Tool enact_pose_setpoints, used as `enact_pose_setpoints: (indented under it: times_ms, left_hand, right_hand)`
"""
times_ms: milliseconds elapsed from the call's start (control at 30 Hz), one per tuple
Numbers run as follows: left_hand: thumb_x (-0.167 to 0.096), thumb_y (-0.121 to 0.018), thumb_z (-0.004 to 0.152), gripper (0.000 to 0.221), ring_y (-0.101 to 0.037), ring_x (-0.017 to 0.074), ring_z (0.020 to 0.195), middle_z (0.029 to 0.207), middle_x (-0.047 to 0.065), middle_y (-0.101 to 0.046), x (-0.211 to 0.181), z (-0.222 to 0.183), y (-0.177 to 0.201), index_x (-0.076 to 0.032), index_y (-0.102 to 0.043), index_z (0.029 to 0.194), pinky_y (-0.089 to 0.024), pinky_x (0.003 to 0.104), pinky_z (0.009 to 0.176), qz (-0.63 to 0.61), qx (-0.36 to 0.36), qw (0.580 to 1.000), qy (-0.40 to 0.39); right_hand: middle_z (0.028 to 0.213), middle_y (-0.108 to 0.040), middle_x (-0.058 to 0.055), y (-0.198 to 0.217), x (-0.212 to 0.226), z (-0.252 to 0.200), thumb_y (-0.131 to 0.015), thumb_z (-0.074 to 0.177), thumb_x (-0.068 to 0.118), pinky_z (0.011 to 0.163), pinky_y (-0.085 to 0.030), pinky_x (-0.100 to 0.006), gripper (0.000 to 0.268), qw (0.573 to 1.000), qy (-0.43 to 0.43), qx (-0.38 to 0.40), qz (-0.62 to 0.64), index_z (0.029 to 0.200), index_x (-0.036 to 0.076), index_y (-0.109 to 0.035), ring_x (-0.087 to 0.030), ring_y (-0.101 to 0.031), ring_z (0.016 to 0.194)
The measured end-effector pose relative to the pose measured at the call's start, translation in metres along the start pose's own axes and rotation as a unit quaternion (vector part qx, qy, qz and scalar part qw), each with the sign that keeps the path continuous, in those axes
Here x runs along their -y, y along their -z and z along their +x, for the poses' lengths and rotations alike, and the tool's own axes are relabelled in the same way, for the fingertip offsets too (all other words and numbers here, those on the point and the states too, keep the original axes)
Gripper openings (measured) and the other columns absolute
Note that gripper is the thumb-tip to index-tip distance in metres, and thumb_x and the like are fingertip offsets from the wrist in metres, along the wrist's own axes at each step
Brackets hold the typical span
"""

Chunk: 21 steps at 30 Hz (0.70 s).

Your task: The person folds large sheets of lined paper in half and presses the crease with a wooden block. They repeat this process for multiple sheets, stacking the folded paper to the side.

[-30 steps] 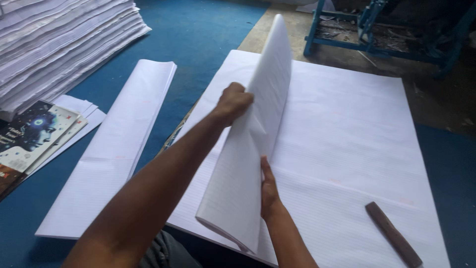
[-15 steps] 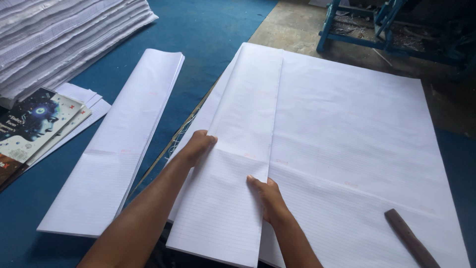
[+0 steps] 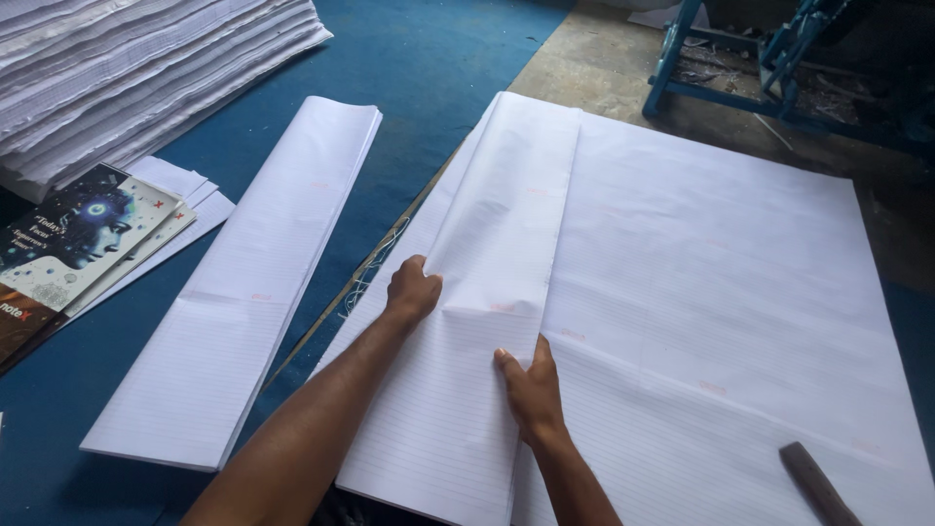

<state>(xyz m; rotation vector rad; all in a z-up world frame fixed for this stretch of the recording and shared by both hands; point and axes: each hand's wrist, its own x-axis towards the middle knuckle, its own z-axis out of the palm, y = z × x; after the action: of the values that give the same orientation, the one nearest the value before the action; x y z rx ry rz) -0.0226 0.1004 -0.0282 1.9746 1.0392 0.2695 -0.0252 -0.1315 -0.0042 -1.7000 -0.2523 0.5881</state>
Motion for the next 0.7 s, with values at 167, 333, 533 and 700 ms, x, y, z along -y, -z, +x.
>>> enact_pose_setpoints:
  times_ms: [167, 333, 533, 700]
  left_hand:
    - [-0.016, -0.067, 0.085, 0.060, -0.058, 0.0349, 0.129, 0.138, 0.026, -0.059, 0.007, 0.027, 0.031, 0.003, -0.053, 0.140, -0.046, 0.039, 0.109, -0.031, -0.043, 0.997, -0.053]
    - [-0.015, -0.067, 0.082, 0.049, -0.066, 0.0327, 0.120, 0.128, 0.024, -0.068, 0.024, 0.052, 0.090, 0.003, -0.064, 0.128, -0.051, 0.040, 0.102, -0.053, -0.068, 0.995, -0.059]
    - [-0.015, -0.067, 0.084, 0.040, -0.073, 0.0285, 0.101, 0.113, 0.020, -0.073, 0.055, 0.060, 0.186, 0.001, -0.068, 0.120, -0.057, 0.038, 0.091, -0.053, -0.097, 0.993, -0.036]
    - [-0.014, -0.068, 0.086, 0.037, -0.073, 0.0278, 0.098, 0.111, 0.021, -0.074, 0.090, 0.060, 0.261, 0.003, -0.069, 0.119, -0.057, 0.039, 0.088, -0.011, -0.136, 0.990, -0.043]
  right_hand:
    - [0.124, -0.062, -0.031, -0.029, 0.022, 0.005, -0.057, 0.089, 0.015, 0.096, -0.060, -0.047, 0.065, 0.998, 0.065, 0.015, 0.007, 0.144, -0.007, -0.033, -0.038, -0.072, 0.108]
    - [0.128, -0.058, -0.030, -0.076, 0.041, 0.018, -0.058, 0.090, 0.014, 0.099, -0.056, -0.049, 0.065, 0.994, 0.099, 0.045, 0.006, 0.144, -0.008, -0.031, -0.038, -0.067, 0.115]
    - [0.126, -0.062, -0.030, -0.162, 0.056, 0.025, -0.058, 0.093, 0.017, 0.098, -0.058, -0.049, 0.058, 0.990, 0.112, 0.088, 0.026, 0.142, -0.006, -0.037, -0.039, -0.069, 0.111]
    - [0.122, -0.065, -0.029, -0.240, 0.062, 0.021, -0.057, 0.093, 0.018, 0.092, -0.061, -0.048, 0.055, 0.987, 0.102, 0.116, 0.034, 0.141, -0.004, -0.039, -0.038, -0.073, 0.102]
